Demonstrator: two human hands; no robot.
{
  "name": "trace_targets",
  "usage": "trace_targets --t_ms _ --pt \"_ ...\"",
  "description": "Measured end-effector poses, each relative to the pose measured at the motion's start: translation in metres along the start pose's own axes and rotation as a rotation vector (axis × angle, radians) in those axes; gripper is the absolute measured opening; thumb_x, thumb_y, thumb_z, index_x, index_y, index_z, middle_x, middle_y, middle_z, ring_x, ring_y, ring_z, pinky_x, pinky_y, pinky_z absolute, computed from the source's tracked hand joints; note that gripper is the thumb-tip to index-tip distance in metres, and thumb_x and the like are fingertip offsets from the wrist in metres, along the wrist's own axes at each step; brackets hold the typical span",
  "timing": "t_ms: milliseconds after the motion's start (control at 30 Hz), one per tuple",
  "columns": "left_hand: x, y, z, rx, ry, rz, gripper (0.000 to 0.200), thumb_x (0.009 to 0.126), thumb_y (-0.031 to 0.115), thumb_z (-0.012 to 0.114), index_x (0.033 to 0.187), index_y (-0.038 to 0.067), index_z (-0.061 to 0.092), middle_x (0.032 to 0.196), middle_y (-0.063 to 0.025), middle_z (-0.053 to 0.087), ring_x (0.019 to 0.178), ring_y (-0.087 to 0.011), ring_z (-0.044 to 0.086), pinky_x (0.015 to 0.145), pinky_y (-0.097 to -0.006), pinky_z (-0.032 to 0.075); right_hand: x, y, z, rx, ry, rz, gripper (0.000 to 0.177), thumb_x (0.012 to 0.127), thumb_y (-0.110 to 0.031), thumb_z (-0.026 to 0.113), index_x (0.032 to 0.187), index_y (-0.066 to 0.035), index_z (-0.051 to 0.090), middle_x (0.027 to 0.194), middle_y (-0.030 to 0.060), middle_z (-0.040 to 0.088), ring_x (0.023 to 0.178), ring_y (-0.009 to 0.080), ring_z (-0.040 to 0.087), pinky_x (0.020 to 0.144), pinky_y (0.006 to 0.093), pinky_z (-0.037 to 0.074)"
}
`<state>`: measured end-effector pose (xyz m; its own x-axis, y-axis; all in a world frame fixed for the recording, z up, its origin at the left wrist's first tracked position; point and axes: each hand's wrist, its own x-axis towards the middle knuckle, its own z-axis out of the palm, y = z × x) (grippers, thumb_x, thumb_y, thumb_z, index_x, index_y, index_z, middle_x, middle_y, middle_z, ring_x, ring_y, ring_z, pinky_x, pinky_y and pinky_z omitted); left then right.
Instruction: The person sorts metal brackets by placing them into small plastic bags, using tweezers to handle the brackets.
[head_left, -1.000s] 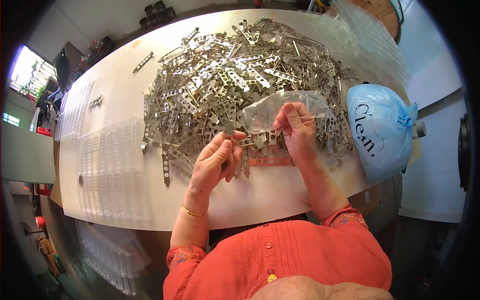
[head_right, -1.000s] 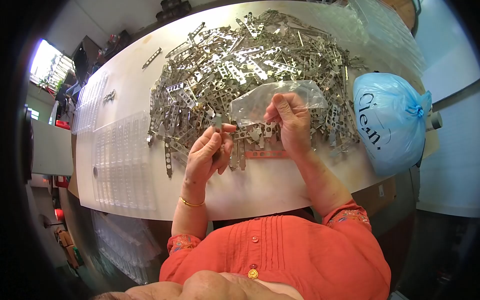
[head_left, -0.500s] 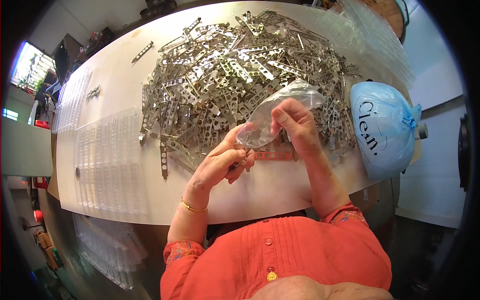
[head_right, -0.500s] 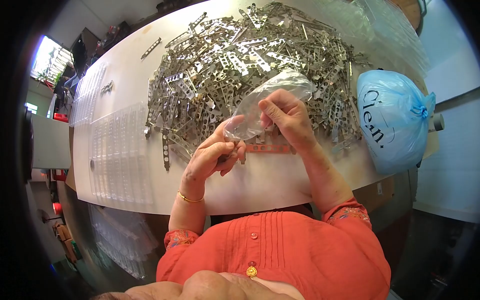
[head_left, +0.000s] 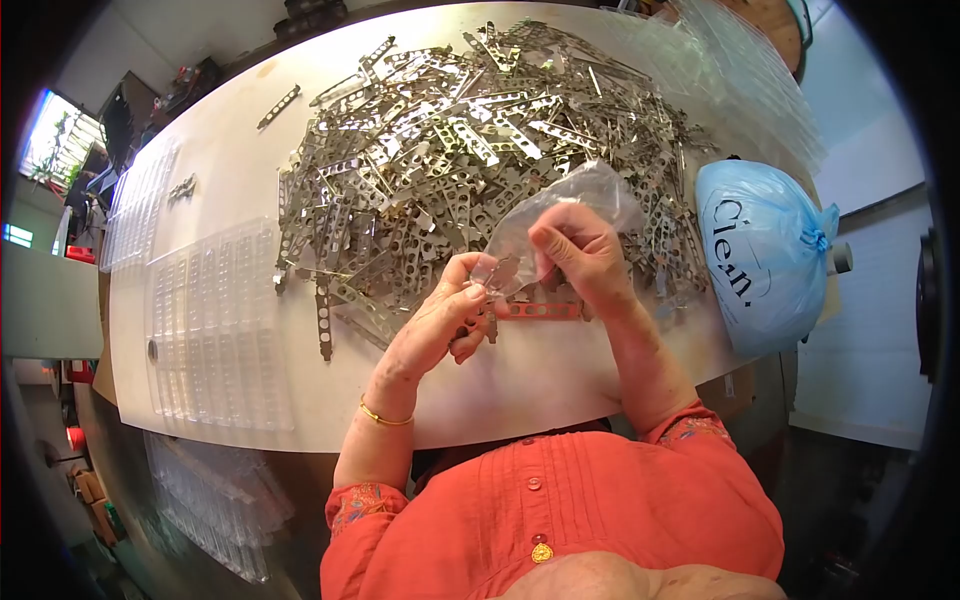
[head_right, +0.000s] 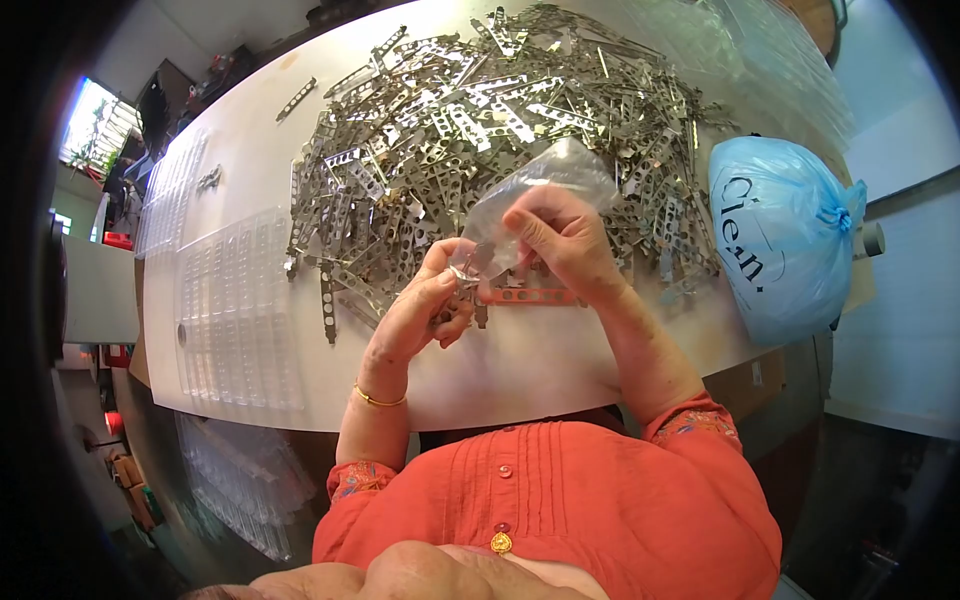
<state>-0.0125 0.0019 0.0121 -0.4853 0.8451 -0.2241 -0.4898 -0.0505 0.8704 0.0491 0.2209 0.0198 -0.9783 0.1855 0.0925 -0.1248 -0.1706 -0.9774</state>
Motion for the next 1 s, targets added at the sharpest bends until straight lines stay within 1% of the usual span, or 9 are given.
trace_targets --t_ms 133,367,433,500,633,733,867,967,1000 --pt "-0.001 0.004 0.001 -0.044 -0.002 -0.009 0.058 0.101 0.039 0.046 0.147 0.008 0.028 0.092 -0.0119 0.063 0.039 -0.0049 0.034 0.036 -0.0189 0.03 0.002 0.006 -0.008 -0.003 0.012 -0.073 0.013 0.098 -0.016 0.066 0.1 -0.004 0.061 0.078 -0.0008 0.06 0.065 0.0063 0.057 0.058 0.0209 0.046" --pt "-0.003 0.005 0.003 -0.106 -0.055 -0.01 0.061 0.101 0.041 0.046 0.148 0.007 0.028 0.091 -0.0124 0.062 0.037 -0.0057 0.032 0.035 -0.02 0.029 0.0 0.006 0.001 -0.08 -0.142 -0.075 0.013 0.098 -0.017 0.067 0.097 -0.003 0.065 0.077 -0.0017 0.059 0.064 0.0057 0.054 0.057 0.021 0.045" --pt "-0.003 0.008 0.006 -0.115 -0.006 -0.025 0.048 0.103 0.032 0.043 0.143 0.008 0.031 0.086 -0.0079 0.06 0.04 -0.0056 0.035 0.038 -0.0196 0.029 -0.001 0.005 0.001 -0.083 -0.165 -0.093 0.014 0.098 -0.017 0.067 0.097 -0.004 0.065 0.077 -0.002 0.058 0.064 0.0057 0.054 0.057 0.0211 0.045" --pt "-0.003 0.009 0.009 -0.09 0.037 -0.04 0.04 0.103 0.031 0.043 0.134 0.008 0.036 0.084 -0.0072 0.059 0.04 -0.0058 0.035 0.038 -0.0199 0.029 -0.003 0.001 0.0 -0.027 -0.178 0.069 0.016 0.096 -0.019 0.069 0.097 -0.003 0.066 0.084 -0.0012 0.059 0.066 0.0064 0.056 0.057 0.0218 0.047" --pt "-0.004 0.005 0.004 -0.001 0.033 -0.013 0.021 0.1 0.025 0.045 0.11 0.006 0.045 0.074 -0.0044 0.054 0.041 -0.0073 0.036 0.04 -0.022 0.03 -0.002 0.0 -0.002 0.041 -0.213 0.144 0.024 0.093 -0.025 0.074 0.103 -0.005 0.066 0.084 -0.0014 0.061 0.067 0.0064 0.057 0.057 0.0218 0.047" --pt "-0.003 -0.002 -0.005 0.08 -0.013 -0.053 0.017 0.097 0.019 0.045 0.105 0.004 0.047 0.069 -0.0029 0.052 0.044 -0.008 0.038 0.044 -0.0237 0.031 -0.003 0.003 0.0 -0.034 -0.176 0.197 0.035 0.088 -0.029 0.079 0.11 -0.007 0.064 0.084 -0.0011 0.063 0.067 0.0062 0.057 0.057 0.0218 0.046" --pt "-0.003 -0.002 -0.001 0.111 0.014 -0.07 0.015 0.093 0.015 0.044 0.105 0.005 0.047 0.064 -0.0013 0.048 0.045 -0.0083 0.04 0.046 -0.024 0.032 -0.003 0.003 0.003 -0.038 -0.279 0.393 0.043 0.085 -0.027 0.082 0.116 -0.006 0.061 0.086 0.0006 0.066 0.067 0.0057 0.056 0.056 0.0217 0.046" --pt "-0.004 0.007 0.012 0.159 0.004 -0.067 0.018 0.099 0.024 0.047 0.101 0.006 0.046 0.066 -0.0014 0.049 0.046 -0.0075 0.042 0.046 -0.0235 0.033 -0.001 -0.017 0.009 -0.12 -0.342 0.477 0.055 0.079 -0.029 0.086 0.119 -0.005 0.058 0.086 0.0007 0.066 0.065 0.0054 0.055 0.053 0.0211 0.044" --pt "-0.003 0.008 0.02 0.149 0.041 0.014 0.024 0.101 0.03 0.047 0.101 0.006 0.046 0.067 -0.0011 0.049 0.047 -0.0072 0.042 0.046 -0.023 0.034 0.0 -0.018 0.01 -0.086 -0.371 0.494 0.06 0.076 -0.031 0.088 0.121 -0.006 0.056 0.085 0.0003 0.066 0.064 0.0055 0.054 0.052 0.0212 0.043"
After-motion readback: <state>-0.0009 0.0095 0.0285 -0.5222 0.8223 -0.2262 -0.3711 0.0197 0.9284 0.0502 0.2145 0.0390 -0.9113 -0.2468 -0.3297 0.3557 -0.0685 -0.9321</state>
